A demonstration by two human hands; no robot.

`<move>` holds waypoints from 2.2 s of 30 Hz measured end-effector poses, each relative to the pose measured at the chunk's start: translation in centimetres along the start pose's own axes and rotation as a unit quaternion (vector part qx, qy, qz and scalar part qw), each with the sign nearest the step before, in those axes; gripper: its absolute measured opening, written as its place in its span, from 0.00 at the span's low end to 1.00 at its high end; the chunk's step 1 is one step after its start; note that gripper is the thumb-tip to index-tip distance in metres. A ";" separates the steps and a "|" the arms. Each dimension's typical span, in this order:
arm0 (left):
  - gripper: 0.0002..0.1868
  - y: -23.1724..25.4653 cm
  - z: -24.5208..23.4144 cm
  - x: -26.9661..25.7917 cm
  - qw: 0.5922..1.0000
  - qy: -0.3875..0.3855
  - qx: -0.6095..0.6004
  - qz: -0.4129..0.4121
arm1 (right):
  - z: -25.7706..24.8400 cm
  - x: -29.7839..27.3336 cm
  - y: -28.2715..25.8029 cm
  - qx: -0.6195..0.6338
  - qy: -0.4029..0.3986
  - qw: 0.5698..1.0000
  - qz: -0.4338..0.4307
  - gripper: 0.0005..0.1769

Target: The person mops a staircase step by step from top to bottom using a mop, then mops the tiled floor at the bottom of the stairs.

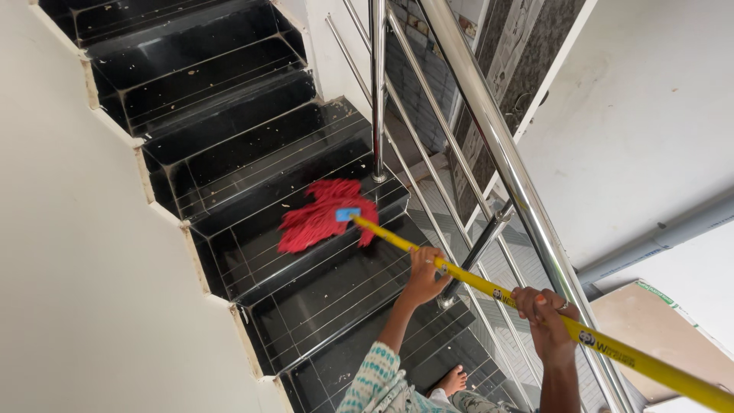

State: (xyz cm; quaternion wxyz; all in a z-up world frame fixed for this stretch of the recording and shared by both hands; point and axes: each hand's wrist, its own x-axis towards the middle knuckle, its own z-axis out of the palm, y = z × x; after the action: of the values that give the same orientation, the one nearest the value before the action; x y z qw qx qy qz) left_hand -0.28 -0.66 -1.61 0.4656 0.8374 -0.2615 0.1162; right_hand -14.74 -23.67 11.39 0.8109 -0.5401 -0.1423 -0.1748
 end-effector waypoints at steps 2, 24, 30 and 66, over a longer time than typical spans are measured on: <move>0.26 -1.0 1.1 1.6 0.999 -0.031 0.017 0.009 | 0.3 -0.7 0.5 -0.019 0.034 0.999 -0.019 0.22; 0.20 1.0 -8.5 -10.7 0.975 -0.008 0.173 -0.141 | 3.4 -2.8 7.5 0.174 0.218 0.953 0.120 0.17; 0.20 -1.8 -12.3 -15.7 0.937 0.057 0.273 -0.208 | 8.8 -3.0 10.9 0.211 0.085 0.960 0.162 0.18; 0.30 4.8 2.6 -1.9 0.979 -0.083 0.182 -0.048 | -0.2 -2.7 -1.0 0.094 0.285 0.952 -0.050 0.21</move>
State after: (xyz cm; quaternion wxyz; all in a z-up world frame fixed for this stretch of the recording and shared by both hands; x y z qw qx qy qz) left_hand -4.63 -4.28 -0.47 0.2875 0.9263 -0.2334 0.0693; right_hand -17.56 -23.84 11.04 0.8548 -0.3812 0.0522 -0.3482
